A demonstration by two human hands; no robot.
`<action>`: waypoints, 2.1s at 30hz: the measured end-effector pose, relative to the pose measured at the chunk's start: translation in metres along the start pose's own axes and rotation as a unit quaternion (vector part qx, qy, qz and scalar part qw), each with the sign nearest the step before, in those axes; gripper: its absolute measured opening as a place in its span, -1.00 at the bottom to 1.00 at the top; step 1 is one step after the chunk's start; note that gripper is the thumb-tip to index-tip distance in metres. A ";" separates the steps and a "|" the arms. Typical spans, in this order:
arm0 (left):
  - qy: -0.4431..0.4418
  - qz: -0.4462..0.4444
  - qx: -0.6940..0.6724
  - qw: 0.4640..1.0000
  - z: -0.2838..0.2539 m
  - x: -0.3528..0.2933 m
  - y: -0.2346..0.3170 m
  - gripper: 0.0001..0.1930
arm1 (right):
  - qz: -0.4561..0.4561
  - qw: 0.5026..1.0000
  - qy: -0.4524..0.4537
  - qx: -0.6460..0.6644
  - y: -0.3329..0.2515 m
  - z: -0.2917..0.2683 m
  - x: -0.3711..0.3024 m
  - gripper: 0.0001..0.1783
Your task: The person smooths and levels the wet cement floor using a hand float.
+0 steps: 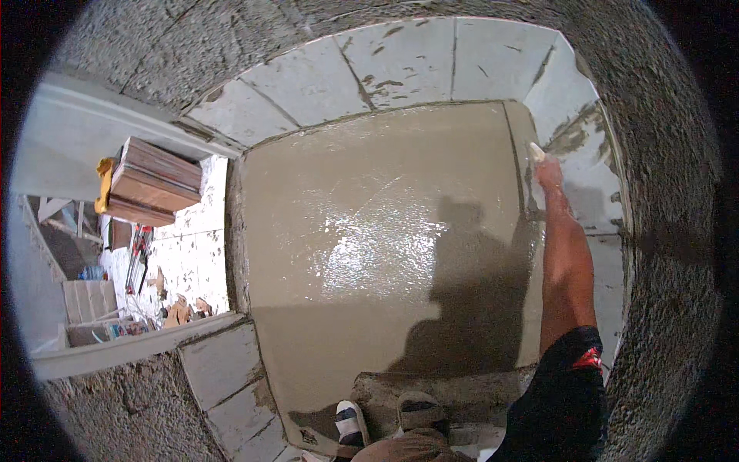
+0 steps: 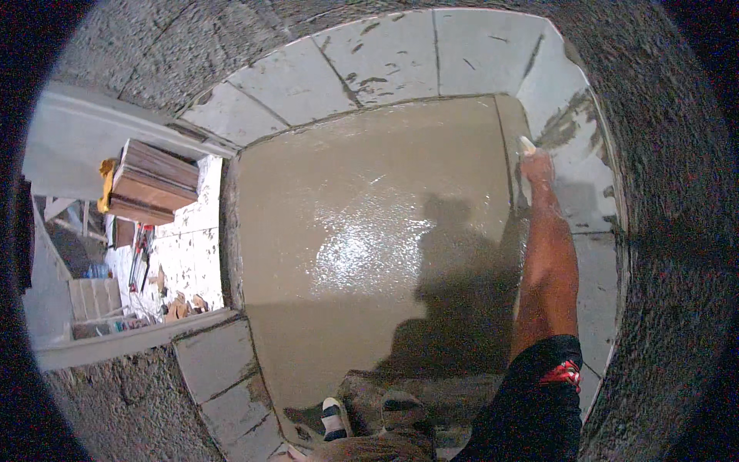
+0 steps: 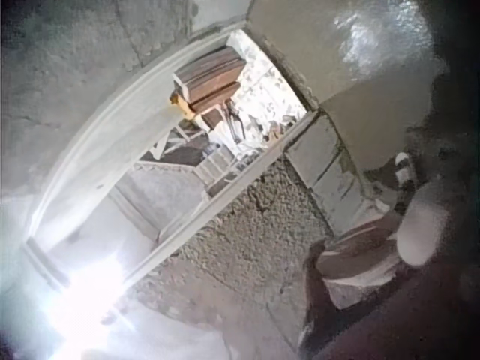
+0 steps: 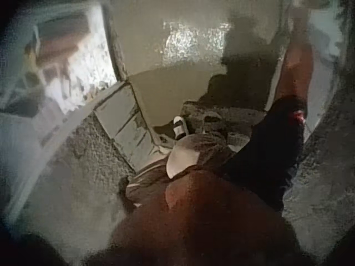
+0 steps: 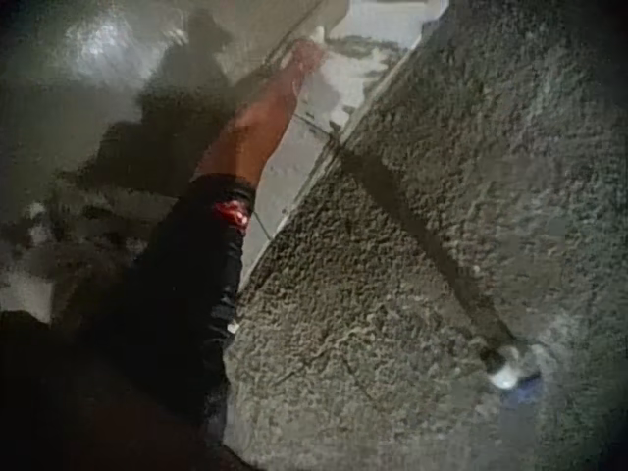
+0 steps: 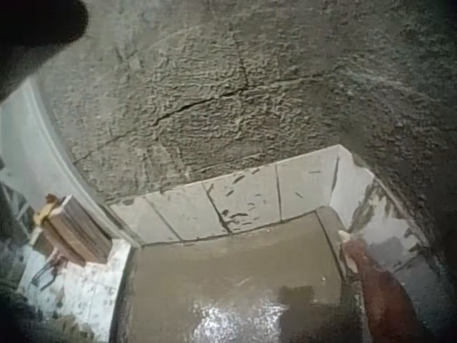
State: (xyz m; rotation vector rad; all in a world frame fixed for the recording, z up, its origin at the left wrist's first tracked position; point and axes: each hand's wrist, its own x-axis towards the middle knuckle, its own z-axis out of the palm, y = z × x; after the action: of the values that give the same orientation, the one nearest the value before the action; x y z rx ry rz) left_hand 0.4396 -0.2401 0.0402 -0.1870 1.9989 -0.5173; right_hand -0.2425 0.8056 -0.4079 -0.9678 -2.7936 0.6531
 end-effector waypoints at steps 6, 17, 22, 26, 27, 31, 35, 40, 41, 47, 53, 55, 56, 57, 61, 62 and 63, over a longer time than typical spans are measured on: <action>0.022 0.008 -0.037 0.999 -0.017 0.020 0.024 -0.57 | -0.142 0.957 -0.107 -0.229 0.064 0.027 0.040 -0.62; 0.030 0.032 -0.033 0.998 -0.056 0.051 -0.021 -0.56 | 0.054 0.984 -0.039 0.165 -0.015 0.033 -0.022 -0.57; 0.035 0.027 -0.050 0.998 -0.054 0.053 -0.027 -0.56 | 0.049 0.994 0.015 0.097 -0.044 0.007 -0.036 -0.66; 0.042 0.039 -0.075 0.996 -0.045 0.073 -0.023 -0.56 | 0.060 0.994 -0.030 0.084 -0.017 -0.007 -0.024 -0.63; 0.042 0.037 -0.081 0.995 -0.042 0.072 -0.024 -0.56 | 0.086 0.988 -0.072 0.102 -0.018 -0.005 -0.024 -0.62; 0.041 0.018 -0.100 0.994 -0.033 0.055 -0.027 -0.56 | 0.061 0.995 -0.058 0.052 -0.050 0.028 -0.038 -0.59; 0.044 0.046 -0.120 0.991 -0.043 0.090 -0.020 -0.56 | -0.011 0.997 -0.047 0.066 -0.040 0.068 -0.030 -0.54; 0.045 0.048 -0.129 0.989 -0.053 0.103 -0.030 -0.56 | -0.026 0.990 -0.005 0.141 -0.096 0.082 -0.070 -0.51; 0.045 0.034 -0.131 0.990 -0.054 0.091 -0.033 -0.56 | -0.018 0.987 -0.027 0.160 -0.135 0.067 -0.088 -0.53; 0.051 0.066 -0.137 0.987 -0.070 0.132 -0.051 -0.56 | 0.046 0.986 -0.035 0.156 -0.135 0.038 -0.092 -0.55; 0.048 0.071 -0.163 0.983 -0.073 0.139 -0.041 -0.55 | 0.092 0.983 0.053 0.149 -0.066 0.044 -0.071 -0.62; 0.048 0.069 -0.171 0.982 -0.071 0.136 -0.040 -0.55 | 0.120 0.983 0.085 0.111 -0.037 0.037 -0.066 -0.64; 0.047 0.065 -0.179 0.981 -0.069 0.134 -0.035 -0.55 | 0.101 0.984 0.089 0.120 -0.032 0.030 -0.066 -0.67; 0.046 0.064 -0.184 0.980 -0.067 0.133 -0.035 -0.55 | 0.085 0.984 0.096 0.126 -0.022 0.024 -0.066 -0.68; 0.045 0.060 -0.204 0.976 -0.058 0.128 -0.032 -0.55 | 0.088 0.980 0.053 0.169 -0.002 0.009 -0.073 -0.70; 0.045 0.049 -0.211 0.975 -0.057 0.118 -0.027 -0.55 | 0.065 0.976 0.049 0.201 -0.020 0.008 -0.083 -0.69; 0.046 0.047 -0.215 0.974 -0.058 0.115 -0.028 -0.55 | 0.047 0.971 0.050 0.230 -0.028 0.004 -0.088 -0.67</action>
State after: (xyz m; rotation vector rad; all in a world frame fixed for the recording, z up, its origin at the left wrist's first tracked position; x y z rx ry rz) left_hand 0.3326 -0.2888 -0.0184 -0.3382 2.1788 -0.0257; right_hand -0.1894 0.7307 -0.3965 -1.0004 -2.3569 1.1609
